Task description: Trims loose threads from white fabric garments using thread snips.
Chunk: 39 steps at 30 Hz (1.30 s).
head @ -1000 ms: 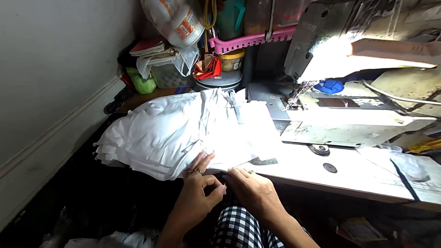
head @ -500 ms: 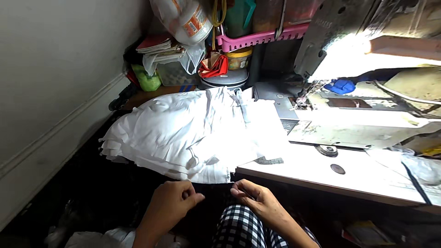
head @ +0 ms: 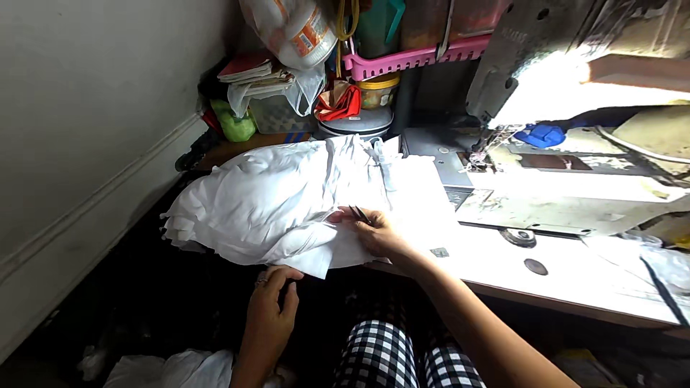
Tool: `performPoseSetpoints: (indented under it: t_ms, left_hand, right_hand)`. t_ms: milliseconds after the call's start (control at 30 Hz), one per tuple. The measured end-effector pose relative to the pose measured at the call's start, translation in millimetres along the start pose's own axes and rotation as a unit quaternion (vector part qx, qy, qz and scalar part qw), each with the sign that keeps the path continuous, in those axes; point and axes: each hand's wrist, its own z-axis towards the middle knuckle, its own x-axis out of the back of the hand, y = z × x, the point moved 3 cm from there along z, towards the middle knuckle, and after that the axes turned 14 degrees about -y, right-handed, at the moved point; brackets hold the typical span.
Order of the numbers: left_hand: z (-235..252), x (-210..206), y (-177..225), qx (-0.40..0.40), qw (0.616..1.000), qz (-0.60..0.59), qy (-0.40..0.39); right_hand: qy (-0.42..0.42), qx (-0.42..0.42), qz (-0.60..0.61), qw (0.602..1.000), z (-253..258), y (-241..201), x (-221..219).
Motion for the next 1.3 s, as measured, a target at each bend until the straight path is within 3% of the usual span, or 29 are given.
performPoseSetpoints:
  t_ms: [67,167,267,367,433,533,633,767,900,1000,1133,1300]
  left_hand:
    - [-6,-1,-3,0.043,0.999,0.002,0.009]
    - [-7,-8,-6,0.136,0.986,-0.081,-0.056]
    - [4,-20,-9,0.141,0.952,-0.268,-0.04]
    - [13,-23,-3,0.111,0.933,-0.342,0.005]
    - [16,-21,2,0.084,0.939,-0.333,-0.001]
    - [13,-18,3,0.05,0.962,-0.268,-0.024]
    - [7,-15,2,0.016,0.977,-0.213,-0.013]
    - [7,-13,4,-0.025,0.983,-0.181,0.026]
    - [8,-11,9,-0.065,0.986,-0.144,0.045]
    - [9,-9,13,-0.078,0.99,-0.113,0.045]
    - [12,-5,16,-0.085,0.992,-0.094,0.022]
    - [16,-3,15,-0.072,0.988,-0.139,0.003]
  right_hand:
    - [-0.019,-0.003,0.027,0.999,-1,3,0]
    - [-0.038,0.04,-0.007,0.998,-6,0,-2]
    - [-0.097,0.139,-0.163,0.972,-13,-2,-12]
    - [-0.078,0.14,-0.342,0.926,-22,-8,-36]
    - [-0.026,0.163,-0.376,0.912,-21,-5,-46]
    - [0.028,0.17,-0.295,0.94,-11,-7,-43]
    - [0.018,0.106,-0.222,0.969,-3,-20,-35]
    - [-0.009,0.026,-0.218,0.976,1,-37,-35]
    - [-0.022,0.077,-0.187,0.979,1,-31,-28]
    - [0.028,0.144,-0.201,0.969,-13,-22,-26]
    - [0.122,0.131,-0.271,0.946,-47,-11,-35]
    - [0.174,0.179,-0.435,0.865,-67,-4,-69]
